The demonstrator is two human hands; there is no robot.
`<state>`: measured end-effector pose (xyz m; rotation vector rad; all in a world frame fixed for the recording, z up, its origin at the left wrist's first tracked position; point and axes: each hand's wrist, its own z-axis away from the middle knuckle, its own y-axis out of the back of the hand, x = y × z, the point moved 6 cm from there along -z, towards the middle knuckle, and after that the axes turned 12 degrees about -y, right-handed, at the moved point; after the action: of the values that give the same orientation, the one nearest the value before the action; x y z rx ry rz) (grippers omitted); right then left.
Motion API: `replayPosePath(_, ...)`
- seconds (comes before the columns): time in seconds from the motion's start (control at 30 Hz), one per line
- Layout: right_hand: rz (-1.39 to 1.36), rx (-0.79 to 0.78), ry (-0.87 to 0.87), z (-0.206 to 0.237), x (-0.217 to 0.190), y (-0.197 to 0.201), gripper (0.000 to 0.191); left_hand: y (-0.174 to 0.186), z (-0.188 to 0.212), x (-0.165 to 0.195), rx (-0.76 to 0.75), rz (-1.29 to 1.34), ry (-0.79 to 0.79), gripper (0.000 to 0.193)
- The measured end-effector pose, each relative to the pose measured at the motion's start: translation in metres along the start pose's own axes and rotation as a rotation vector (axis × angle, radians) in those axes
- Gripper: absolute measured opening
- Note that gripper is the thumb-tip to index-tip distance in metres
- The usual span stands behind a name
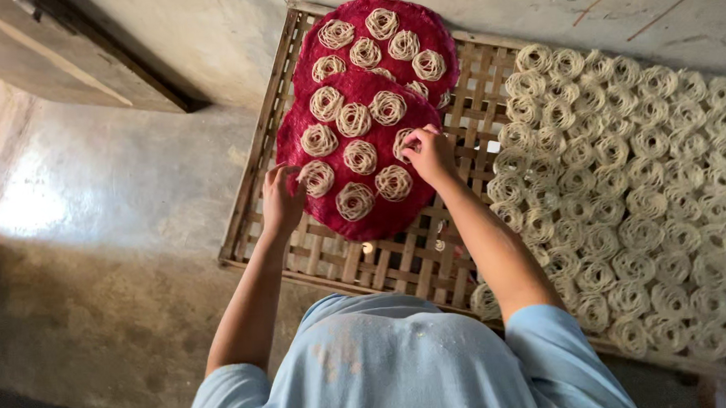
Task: The person picks up dried noodle nests one at a time from a bamboo drying rack and places them in rows onto round pink mesh sheets. When a sheet is filled, the person stacks it with the other filled sheets on the rack and continues filling the next sheet.
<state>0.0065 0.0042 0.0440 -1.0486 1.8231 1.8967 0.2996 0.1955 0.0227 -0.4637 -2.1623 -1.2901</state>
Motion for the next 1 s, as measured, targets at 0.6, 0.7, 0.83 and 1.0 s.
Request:
replayPosePath(0.6,-1.126,-0.204,-0.894,-0.029,0.095,-0.024,0.007,-0.075,-0.242,-0.052,-0.087,-0.105,0.113,0.062)
replayPosePath(0.7,-1.334,-0.213,-0.914,-0.046,0.109,0.009,0.018,-0.085,-0.256,-0.058,-0.032,-0.249,0.223,0.061)
replayPosePath(0.83,-1.141,0.053,-0.673,-0.115,0.119,0.089,0.023,-0.093,-0.267,-0.066,-0.099,-0.241,0.341,0.041)
replayPosePath(1.0,-0.967,0.185,-0.6,-0.203,0.126,0.134,0.031,-0.098,-0.277,-0.071,-0.194,-0.179,0.268,0.029)
